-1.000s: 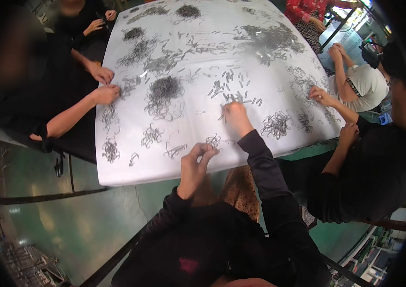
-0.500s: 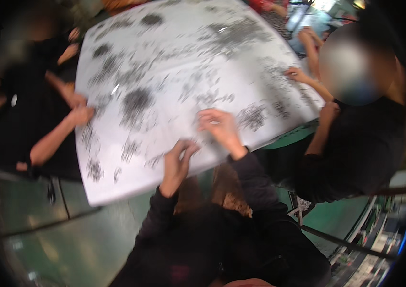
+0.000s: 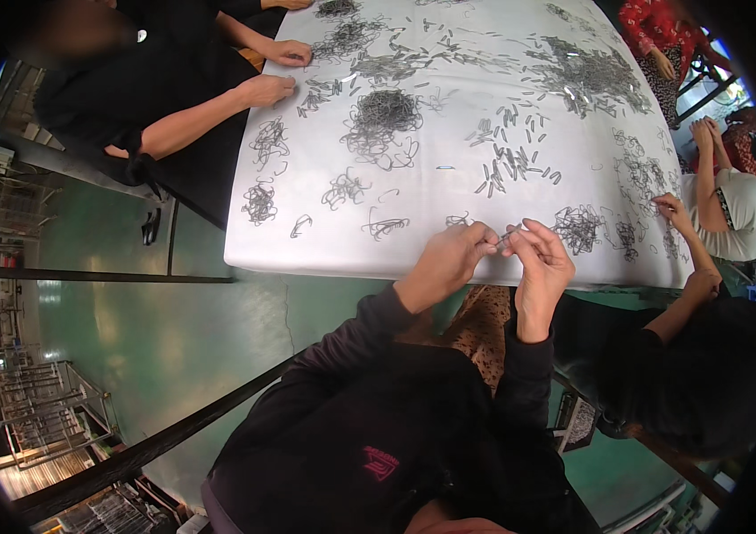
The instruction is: The person repeatedly picks small wire pieces from a large white board, bends them by hand, and places them back on the board. Other people at the table perform similar actions. The camera wearer occasionally lifts a hanging wire mesh and returns to handling the small pieces.
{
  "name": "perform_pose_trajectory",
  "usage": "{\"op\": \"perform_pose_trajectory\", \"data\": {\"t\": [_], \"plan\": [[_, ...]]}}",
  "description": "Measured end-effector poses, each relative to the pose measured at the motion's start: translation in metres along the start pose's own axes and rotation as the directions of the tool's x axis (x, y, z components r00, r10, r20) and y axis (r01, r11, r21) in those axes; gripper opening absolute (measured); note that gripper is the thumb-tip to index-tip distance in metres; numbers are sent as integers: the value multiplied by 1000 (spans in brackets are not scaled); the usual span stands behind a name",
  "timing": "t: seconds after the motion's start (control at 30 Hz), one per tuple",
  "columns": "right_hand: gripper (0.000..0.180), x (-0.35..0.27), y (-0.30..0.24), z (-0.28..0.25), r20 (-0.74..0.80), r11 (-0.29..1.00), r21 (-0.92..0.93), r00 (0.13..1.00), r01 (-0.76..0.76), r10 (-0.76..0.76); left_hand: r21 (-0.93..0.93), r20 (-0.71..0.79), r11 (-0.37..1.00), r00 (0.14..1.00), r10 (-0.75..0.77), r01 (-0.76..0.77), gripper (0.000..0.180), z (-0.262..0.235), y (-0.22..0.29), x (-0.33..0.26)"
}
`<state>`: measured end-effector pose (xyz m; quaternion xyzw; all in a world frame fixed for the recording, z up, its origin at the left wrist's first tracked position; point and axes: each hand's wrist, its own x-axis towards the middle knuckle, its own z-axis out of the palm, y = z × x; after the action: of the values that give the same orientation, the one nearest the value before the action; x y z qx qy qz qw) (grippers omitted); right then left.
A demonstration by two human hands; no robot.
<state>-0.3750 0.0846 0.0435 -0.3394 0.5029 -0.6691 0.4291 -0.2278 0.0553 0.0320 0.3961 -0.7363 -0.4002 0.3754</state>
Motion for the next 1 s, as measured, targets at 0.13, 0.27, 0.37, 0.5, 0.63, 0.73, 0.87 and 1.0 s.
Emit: {"op": "perform_pose_trajectory", "data": {"t": [0.13,0.27,0.37,0.5,0.63,0.73,0.87,1.0], "plan": [[20,-7,5,5,4,993,108,999,-45,45,-73,-128,995,990,57,-66,22,1,-11,-9],[17,-12,-3,3,-4,984,161,997,-78,80,31,-342,999,940,-3,14,27,-37,-42,-1],[16,-16,-13,-2,-20,988,143,998,-63,67,478,-290,852,954,-76,214,17,-91,-82,7],[15,-24,-24,-10,-45,989,138,998,-42,49,714,-245,660,967,-77,233,13,-99,-118,10],[15,-32,-31,-17,-60,995,101,998,0,6,771,-227,611,974,2,178,12,-86,-129,9],[15,-36,-34,-20,-59,996,88,998,17,-12,655,-74,749,995,-73,104,12,-93,-129,13],[15,-39,-37,-23,-40,996,80,998,47,-44,636,-229,766,971,71,93,10,-114,-138,38],[15,-42,-41,-26,-54,997,77,998,29,-25,762,-10,646,997,76,-41,7,-129,-154,58]]}}
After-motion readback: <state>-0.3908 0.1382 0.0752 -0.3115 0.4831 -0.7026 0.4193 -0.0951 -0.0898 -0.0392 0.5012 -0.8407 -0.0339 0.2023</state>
